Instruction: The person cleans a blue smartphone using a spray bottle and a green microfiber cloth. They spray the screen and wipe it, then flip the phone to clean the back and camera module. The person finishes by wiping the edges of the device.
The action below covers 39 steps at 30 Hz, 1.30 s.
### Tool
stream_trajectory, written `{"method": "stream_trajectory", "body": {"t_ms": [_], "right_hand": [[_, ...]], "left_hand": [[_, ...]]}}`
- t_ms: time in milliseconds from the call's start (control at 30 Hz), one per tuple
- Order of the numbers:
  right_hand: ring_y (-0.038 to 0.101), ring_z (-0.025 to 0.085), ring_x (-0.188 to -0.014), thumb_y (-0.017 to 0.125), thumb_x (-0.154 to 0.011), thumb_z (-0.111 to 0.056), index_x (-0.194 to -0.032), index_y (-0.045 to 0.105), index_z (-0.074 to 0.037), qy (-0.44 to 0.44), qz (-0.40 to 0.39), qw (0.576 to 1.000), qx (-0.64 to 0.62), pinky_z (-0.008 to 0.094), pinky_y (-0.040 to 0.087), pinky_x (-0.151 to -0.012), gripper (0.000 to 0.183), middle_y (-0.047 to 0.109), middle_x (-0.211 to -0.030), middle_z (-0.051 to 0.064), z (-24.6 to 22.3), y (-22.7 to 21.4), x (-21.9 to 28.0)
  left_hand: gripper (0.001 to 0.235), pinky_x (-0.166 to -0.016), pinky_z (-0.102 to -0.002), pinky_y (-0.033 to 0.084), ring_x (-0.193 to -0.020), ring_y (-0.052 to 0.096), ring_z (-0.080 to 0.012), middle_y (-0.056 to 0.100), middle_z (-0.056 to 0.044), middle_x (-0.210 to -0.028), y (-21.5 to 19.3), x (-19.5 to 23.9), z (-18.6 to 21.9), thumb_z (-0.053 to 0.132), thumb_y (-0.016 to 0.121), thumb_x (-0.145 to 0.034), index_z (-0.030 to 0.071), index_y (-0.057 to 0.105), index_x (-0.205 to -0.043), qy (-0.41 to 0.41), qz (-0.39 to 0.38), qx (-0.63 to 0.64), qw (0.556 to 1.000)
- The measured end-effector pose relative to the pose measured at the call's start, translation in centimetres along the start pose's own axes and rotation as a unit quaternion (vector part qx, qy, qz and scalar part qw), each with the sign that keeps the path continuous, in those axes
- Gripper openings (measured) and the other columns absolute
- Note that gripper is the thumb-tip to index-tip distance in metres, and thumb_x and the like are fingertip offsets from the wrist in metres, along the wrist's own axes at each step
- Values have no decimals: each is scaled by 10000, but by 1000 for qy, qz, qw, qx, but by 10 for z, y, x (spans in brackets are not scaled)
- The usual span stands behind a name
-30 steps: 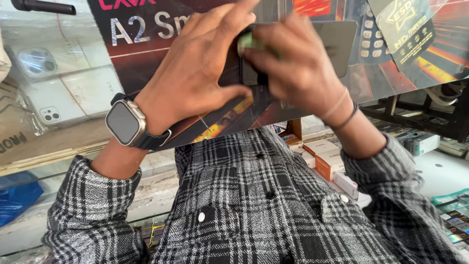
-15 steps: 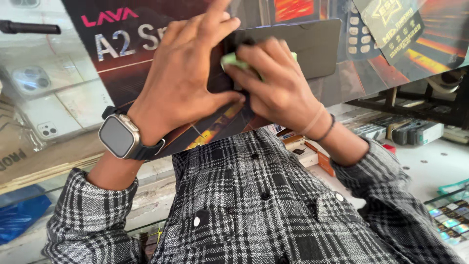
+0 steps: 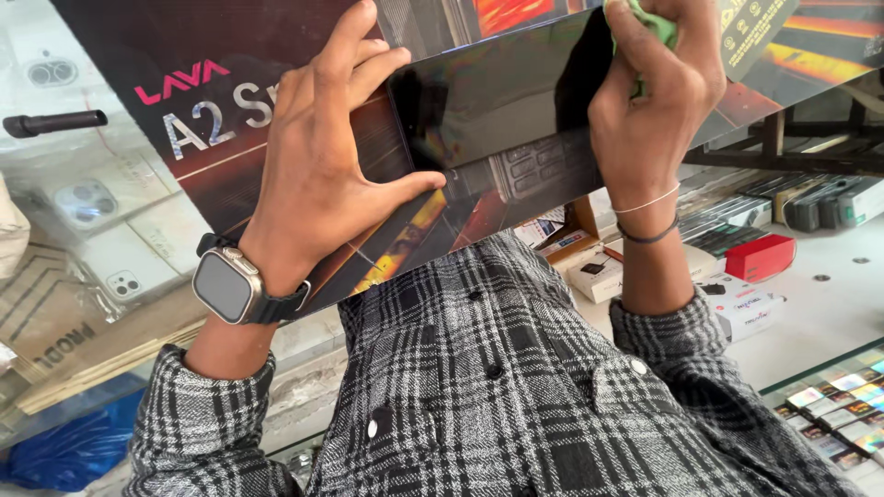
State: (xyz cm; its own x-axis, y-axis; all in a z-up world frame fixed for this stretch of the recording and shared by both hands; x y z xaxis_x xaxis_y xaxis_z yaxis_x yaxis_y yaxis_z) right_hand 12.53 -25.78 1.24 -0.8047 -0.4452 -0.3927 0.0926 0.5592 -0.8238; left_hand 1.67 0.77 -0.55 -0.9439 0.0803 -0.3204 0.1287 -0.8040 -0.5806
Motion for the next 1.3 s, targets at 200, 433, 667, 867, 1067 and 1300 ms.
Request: {"method": "stream_trajectory", "body": {"t_ms": [200, 433, 667, 867, 1067, 1300], "right_hand": [[612, 342, -1124, 704, -840, 82, -1214, 745, -13, -123, -58, 990, -49, 445, 492, -964, 389, 594, -1231, 166, -66, 32, 20], [615, 326, -1073, 737, -806, 66, -1206, 758, 12, -141, -76, 985, -59, 449, 499, -917, 405, 612, -1195, 157, -46, 12, 47], [622, 330, -1066, 653, -889, 172, -1284, 756, -12, -12, 20, 999, 35, 398, 526, -888, 448, 623, -1253, 166, -16, -6, 30], [627, 346, -1056, 699, -760, 76, -1157, 748, 72, -143, -67, 981, -109, 468, 512, -905, 401, 615, -1168, 182, -67, 33, 54], [602, 331, -1103, 691, -841, 128, -1227, 772, -14, -66, 5, 998, -10, 413, 514, -929, 419, 618, -1240, 156, -18, 2, 37], [639, 225, -965, 709, -1012, 171, -1210, 744, 33, 65, 26, 989, -130, 283, 498, -856, 245, 647, -1108, 128, 16, -17, 29]], "left_hand": [[1119, -1123, -458, 391, -1363, 541, -306, 567, -130, -1463, 1, 1, 0, 283, 1015, -740, 27, 271, -1536, 10, -9, -25, 1000], [935, -1121, -436, 416, -1383, 546, -298, 509, -113, -1509, -3, 3, 1, 346, 1012, -778, 12, 470, -1462, 19, -28, -86, 996], [919, -1087, -432, 414, -1336, 545, -303, 515, -108, -1522, -3, 2, 3, 350, 1003, -736, 6, 515, -1434, 11, -39, -87, 995], [920, -1080, -422, 409, -1320, 550, -287, 566, -93, -1457, -2, 3, 6, 295, 1008, -770, 22, 457, -1455, 18, -26, -69, 997], [978, -1072, -412, 416, -1285, 562, -284, 621, -103, -1397, -3, 0, 8, 316, 1030, -774, 62, 417, -1492, -4, -22, -46, 999], [1097, -1096, -421, 493, -1260, 591, -340, 549, -145, -1459, 1, 6, 10, 145, 1015, -730, 70, 269, -1531, 11, 20, -25, 999]]}}
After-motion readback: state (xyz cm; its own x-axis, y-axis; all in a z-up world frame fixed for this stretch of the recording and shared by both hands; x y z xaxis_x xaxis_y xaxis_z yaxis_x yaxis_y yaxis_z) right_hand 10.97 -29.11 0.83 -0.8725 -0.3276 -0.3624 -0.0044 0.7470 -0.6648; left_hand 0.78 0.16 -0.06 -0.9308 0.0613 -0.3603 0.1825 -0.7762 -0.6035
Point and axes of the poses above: each hand's wrist, its own x-axis away from the middle knuckle, its own y-axis out of the palm, z = x × y, the point moved 1 cm from there along -x, towards the middle knuckle
